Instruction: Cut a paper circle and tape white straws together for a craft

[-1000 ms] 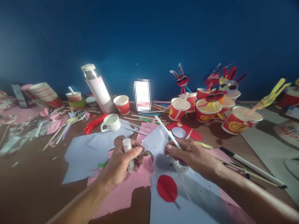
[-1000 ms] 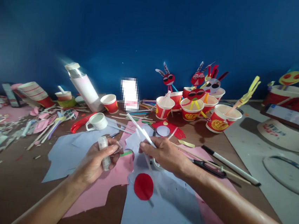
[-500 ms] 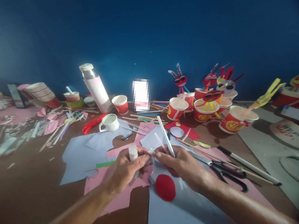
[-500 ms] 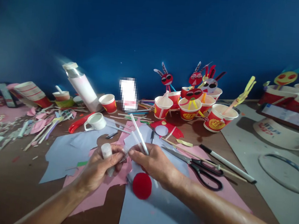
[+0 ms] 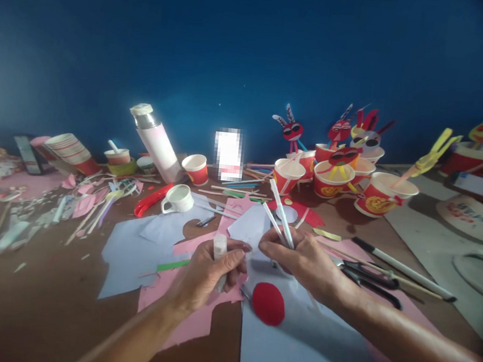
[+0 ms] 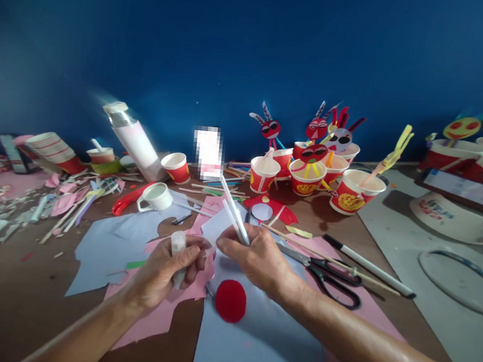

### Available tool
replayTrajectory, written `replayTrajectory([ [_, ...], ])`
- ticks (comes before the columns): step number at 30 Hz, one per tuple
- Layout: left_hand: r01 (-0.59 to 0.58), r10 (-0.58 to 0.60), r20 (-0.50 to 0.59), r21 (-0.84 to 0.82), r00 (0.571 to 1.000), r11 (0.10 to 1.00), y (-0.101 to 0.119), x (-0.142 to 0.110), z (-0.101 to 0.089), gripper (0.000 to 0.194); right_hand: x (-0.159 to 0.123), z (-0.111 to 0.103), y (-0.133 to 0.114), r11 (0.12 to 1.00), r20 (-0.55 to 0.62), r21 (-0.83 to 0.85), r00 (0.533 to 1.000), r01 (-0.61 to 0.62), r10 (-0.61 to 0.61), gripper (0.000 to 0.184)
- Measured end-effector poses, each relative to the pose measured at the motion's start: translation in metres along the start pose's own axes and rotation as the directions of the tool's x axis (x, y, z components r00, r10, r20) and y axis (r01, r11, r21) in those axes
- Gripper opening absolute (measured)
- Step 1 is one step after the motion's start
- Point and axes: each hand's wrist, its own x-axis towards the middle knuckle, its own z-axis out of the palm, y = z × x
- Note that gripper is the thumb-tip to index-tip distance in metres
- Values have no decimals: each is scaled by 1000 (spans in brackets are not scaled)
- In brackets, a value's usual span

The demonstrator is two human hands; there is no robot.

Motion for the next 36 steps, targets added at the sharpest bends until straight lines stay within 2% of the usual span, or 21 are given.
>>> replayTrajectory([
  [2,-14,14,6,-8,1000,1000,1,0,-2,28,1,-5,-1,1000,-38,22,999,0,0,19],
  [4,-75,74,-37,-19,997,997,1,2,-5,26,3,-10,-2,999,-77,48,997,19,-15,19],
  [8,-253,237,-138,-109,962,961,-2,10,-14,23,4,-19,-7,996,-126,83,992,19,-9,22],
  [11,-323,300,-181,-119,937,939,-1,15,-20,24,4,-22,-9,995,-114,103,993,10,2,24],
  [14,-351,330,-242,-48,912,935,5,20,-29,34,4,-23,-9,994,-76,102,997,33,-25,23],
  [17,-355,368,-353,102,860,929,11,25,-43,42,5,-24,-9,994,-62,99,997,43,-37,24],
  [19,-342,397,-390,204,831,917,10,30,-53,42,5,-25,-10,994,-69,102,997,45,-38,24],
  [23,-356,433,-395,254,810,899,3,41,-65,31,3,-27,-13,994,-66,100,997,52,-46,24],
  [28,-354,449,-349,303,823,885,-3,49,-60,18,2,-29,-14,994,-64,83,996,68,-63,22],
  [36,-310,434,-315,375,844,874,-9,50,-54,18,4,-30,-10,995,-16,66,997,81,-80,21],
])
